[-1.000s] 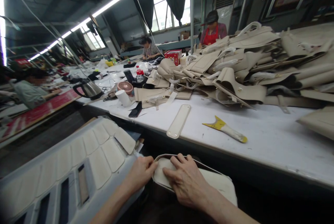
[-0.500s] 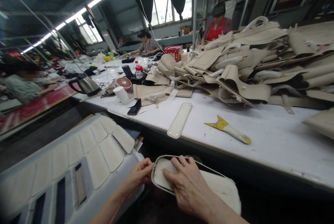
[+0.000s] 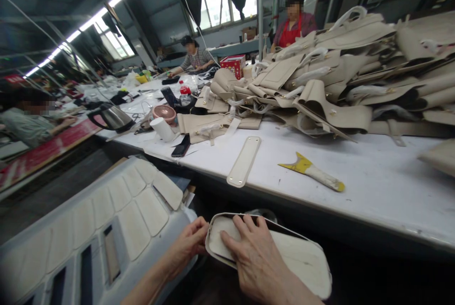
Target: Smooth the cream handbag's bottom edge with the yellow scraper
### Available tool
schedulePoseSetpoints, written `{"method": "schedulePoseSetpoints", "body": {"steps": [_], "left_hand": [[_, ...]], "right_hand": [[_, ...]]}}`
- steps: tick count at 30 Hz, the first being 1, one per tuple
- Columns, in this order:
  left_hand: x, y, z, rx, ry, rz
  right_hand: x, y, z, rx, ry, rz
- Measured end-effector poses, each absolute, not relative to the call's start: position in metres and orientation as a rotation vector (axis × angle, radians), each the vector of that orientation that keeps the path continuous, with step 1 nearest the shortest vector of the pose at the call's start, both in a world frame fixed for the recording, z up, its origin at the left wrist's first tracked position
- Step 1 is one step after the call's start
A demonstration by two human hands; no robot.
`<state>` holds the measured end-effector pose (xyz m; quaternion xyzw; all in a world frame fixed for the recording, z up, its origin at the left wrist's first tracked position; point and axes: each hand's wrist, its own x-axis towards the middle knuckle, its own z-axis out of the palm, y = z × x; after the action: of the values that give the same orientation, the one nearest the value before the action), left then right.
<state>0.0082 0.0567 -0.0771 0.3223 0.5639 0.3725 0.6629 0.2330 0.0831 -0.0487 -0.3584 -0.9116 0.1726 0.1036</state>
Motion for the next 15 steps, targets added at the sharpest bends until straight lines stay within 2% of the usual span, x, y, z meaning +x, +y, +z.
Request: {"method": "schedulePoseSetpoints", "body": {"steps": [15], "left_hand": [[0.019, 0.054, -0.081, 0.935, 1.468, 0.821]], "right_hand": [[0.235, 0.080, -0.048, -1.024, -2.703, 0.475]]}}
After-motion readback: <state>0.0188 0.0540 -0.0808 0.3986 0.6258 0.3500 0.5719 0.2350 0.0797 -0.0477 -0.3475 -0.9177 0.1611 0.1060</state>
